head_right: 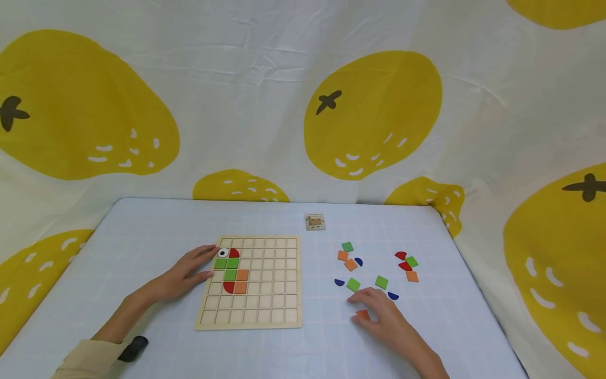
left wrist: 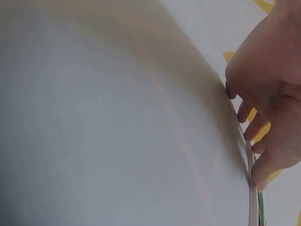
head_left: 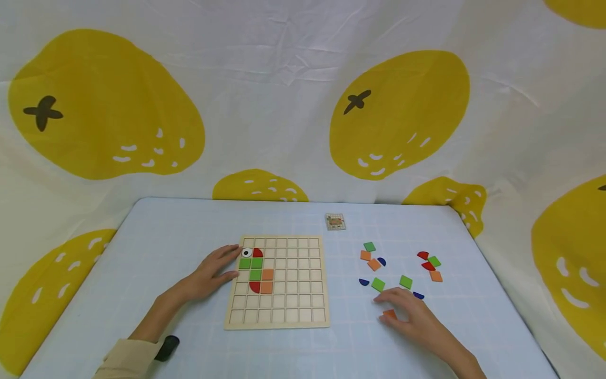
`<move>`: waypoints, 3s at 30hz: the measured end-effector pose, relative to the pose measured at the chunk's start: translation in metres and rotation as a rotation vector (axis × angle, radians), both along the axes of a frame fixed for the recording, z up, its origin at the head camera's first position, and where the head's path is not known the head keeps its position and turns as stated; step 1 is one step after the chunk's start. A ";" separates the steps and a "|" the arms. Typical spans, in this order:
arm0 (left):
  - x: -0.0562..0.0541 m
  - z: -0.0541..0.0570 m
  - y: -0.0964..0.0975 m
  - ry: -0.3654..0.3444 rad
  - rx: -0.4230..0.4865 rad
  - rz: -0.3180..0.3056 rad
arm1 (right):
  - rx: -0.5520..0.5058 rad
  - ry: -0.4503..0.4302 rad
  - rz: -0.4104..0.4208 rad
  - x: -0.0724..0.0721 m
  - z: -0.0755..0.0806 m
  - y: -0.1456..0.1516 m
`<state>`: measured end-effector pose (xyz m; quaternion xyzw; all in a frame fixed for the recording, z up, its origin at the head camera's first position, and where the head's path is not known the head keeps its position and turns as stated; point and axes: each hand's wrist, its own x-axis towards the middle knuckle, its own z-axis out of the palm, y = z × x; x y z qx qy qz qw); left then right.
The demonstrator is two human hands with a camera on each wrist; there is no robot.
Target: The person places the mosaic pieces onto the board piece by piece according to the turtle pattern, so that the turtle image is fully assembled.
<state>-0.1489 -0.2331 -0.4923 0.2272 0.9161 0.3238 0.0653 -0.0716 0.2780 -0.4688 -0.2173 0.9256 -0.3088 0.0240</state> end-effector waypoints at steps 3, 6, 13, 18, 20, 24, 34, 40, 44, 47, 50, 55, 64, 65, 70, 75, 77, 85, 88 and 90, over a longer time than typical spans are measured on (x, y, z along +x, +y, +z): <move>0.000 0.000 0.000 0.003 -0.001 0.000 | -0.012 -0.012 0.007 0.002 -0.001 0.005; 0.001 0.001 0.000 0.002 0.004 -0.001 | -0.039 -0.076 0.009 0.003 -0.002 0.010; 0.002 0.003 0.001 0.001 0.020 -0.009 | -0.061 -0.131 0.015 0.004 -0.005 0.015; 0.002 0.002 0.001 0.023 0.032 -0.017 | -0.086 -0.217 -0.016 0.002 -0.003 0.013; 0.002 0.002 0.001 0.023 0.034 -0.017 | -0.094 -0.231 -0.022 0.001 -0.002 0.011; 0.002 0.002 0.001 0.009 0.027 -0.013 | -0.121 -0.203 -0.004 -0.001 -0.001 0.006; 0.001 0.001 0.000 0.004 0.021 -0.016 | -0.162 -0.151 0.056 -0.014 0.001 -0.013; 0.000 0.001 0.000 0.002 0.024 -0.014 | -0.166 -0.114 0.054 -0.022 0.000 -0.025; 0.000 0.000 0.000 -0.004 0.022 -0.008 | -0.178 -0.107 0.041 -0.027 0.000 -0.035; 0.000 -0.001 0.000 -0.012 0.016 -0.002 | -0.197 -0.082 0.033 -0.032 -0.001 -0.043; 0.000 -0.001 0.001 -0.014 0.014 0.001 | -0.207 -0.039 0.018 -0.038 -0.004 -0.052; 0.001 0.000 0.002 -0.018 0.012 0.003 | -0.226 0.032 0.001 -0.045 -0.005 -0.065; 0.001 0.002 0.001 -0.007 0.012 -0.001 | -0.305 0.062 0.040 -0.054 -0.007 -0.081; 0.001 0.002 0.001 -0.005 0.012 -0.002 | -0.311 0.050 0.041 -0.055 -0.006 -0.083; 0.001 0.003 0.001 -0.011 0.010 0.004 | -0.345 0.005 0.048 -0.060 -0.007 -0.094; 0.001 0.002 0.001 -0.021 0.006 0.006 | -0.353 0.002 0.057 -0.065 -0.008 -0.107; 0.001 0.003 0.001 -0.022 0.007 0.006 | -0.356 0.013 0.062 -0.067 -0.009 -0.112; 0.002 0.002 0.001 0.003 0.017 -0.002 | -0.362 -0.019 0.078 -0.074 -0.006 -0.135; 0.001 0.001 0.001 0.010 0.014 -0.006 | -0.363 -0.041 0.081 -0.076 -0.007 -0.144; 0.001 0.001 0.001 0.007 0.016 -0.005 | -0.359 -0.055 0.081 -0.077 -0.007 -0.150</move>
